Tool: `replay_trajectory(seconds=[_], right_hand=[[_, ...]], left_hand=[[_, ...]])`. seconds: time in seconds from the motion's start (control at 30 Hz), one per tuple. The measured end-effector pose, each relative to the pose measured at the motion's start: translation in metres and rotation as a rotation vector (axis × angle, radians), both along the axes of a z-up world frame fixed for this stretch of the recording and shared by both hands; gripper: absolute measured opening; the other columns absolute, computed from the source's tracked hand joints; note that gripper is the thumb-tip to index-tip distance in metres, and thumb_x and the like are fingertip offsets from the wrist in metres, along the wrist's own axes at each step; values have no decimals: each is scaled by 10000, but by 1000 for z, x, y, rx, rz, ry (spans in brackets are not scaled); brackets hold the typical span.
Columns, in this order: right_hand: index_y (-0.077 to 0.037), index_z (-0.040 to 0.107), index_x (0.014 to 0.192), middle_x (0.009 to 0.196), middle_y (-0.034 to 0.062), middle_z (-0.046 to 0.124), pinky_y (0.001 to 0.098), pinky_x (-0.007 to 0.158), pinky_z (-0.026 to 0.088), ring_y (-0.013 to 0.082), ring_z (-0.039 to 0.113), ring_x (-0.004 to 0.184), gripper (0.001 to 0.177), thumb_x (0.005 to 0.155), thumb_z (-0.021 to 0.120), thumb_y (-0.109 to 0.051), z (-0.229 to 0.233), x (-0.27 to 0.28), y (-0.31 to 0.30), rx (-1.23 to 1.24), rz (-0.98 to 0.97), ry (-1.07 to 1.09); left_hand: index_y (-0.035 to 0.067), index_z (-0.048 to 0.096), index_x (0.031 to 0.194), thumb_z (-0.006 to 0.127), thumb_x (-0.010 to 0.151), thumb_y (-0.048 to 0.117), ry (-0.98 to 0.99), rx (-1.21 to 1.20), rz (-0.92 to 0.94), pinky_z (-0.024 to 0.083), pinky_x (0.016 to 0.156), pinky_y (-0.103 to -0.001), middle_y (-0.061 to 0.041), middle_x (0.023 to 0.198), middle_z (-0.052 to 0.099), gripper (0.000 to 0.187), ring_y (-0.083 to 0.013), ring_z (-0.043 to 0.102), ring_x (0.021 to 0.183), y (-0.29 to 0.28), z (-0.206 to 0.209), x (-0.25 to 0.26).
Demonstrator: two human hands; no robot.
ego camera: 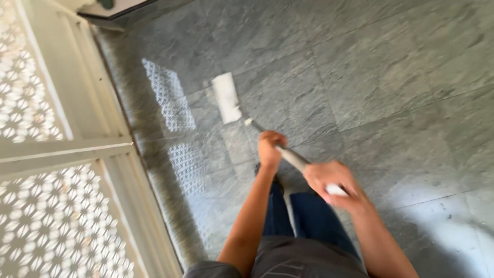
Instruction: Wetting a mop and cleaning a tiled floor in a hallway.
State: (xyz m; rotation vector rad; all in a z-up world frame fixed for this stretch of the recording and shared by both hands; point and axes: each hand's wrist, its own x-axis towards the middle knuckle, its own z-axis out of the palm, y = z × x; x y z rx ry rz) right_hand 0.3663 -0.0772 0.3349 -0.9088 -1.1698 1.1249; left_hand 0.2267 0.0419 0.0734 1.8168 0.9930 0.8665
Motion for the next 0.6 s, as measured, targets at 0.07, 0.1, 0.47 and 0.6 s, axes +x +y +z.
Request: replay_trajectory(seconds=[0.07,0.1,0.47,0.6], right_hand=[[-85,425,645,631,47,481,355,631,368,207,457,617,367,830,642,-316,-18,-23,13,5,-39,151],[-80,430,664,647,46,475,356,633,357,192,440,635,416,901,665,-329,-27,-31,21,14,-86,282],[-25,398,680,640,48,460,304,555,323,135,389,566,354,946,517,-225,-89,124,-90,-59,-115,130],[-16,429,668,645,53,455,349,562,324,171,400,582,366,938,553,-229,-59,251,-204,-79,-337,21]], left_hand=[[59,666,690,567,733,63,-44,-138,147,509,801,-399,-123,797,668,108,-311,646,863,-6,-22,-41],[27,667,704,547,770,66,-111,-269,287,516,773,-396,-156,821,654,143,-308,640,833,-7,-34,-55],[66,677,711,800,750,147,315,150,-123,504,827,-467,-123,801,698,152,-376,641,881,-49,-84,87],[133,765,810,676,629,27,50,206,-399,503,988,-459,-74,927,750,228,-361,652,1121,-136,-100,258]])
